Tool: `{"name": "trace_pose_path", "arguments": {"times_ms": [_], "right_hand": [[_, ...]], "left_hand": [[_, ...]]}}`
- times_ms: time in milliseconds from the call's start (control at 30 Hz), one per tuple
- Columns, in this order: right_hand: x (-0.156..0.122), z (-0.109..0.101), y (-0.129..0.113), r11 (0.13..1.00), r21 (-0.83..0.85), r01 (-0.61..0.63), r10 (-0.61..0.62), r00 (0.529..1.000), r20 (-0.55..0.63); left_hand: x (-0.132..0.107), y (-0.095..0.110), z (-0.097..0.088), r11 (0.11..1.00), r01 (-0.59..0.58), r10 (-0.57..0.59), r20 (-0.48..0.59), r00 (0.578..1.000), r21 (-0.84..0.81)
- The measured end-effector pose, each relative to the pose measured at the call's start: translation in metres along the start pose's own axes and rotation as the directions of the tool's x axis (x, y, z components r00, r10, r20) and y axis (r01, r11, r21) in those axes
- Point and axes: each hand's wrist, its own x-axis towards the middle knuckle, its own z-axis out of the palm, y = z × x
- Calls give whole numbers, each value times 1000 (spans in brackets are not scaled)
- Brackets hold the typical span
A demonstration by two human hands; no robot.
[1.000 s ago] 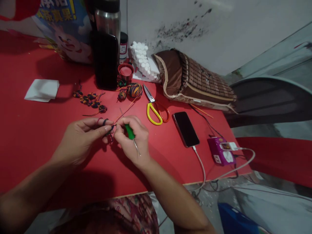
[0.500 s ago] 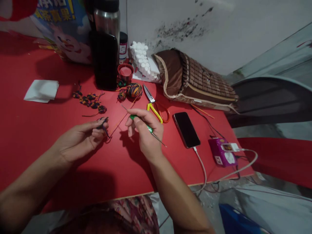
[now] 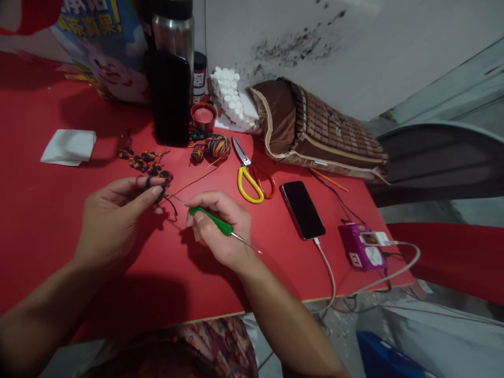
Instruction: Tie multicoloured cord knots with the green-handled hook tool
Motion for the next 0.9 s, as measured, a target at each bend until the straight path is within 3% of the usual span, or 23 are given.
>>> {"name": "trace_pose_path", "arguments": {"times_ms": [367,533,900], "right_hand": [[0,2,0,999,22,40,-39,999,-27],[0,1,0,999,-33,9,-10,999,-35],[0,2,-1,1000,-22,-18,18,1000,-23]], "left_hand": [[-4,-6,-2,995,-48,47,10,999,86],[-5,-6,-2,980,-119,120,6,993,157],[-8,1,2,966,-161,158,28,987,203]]}}
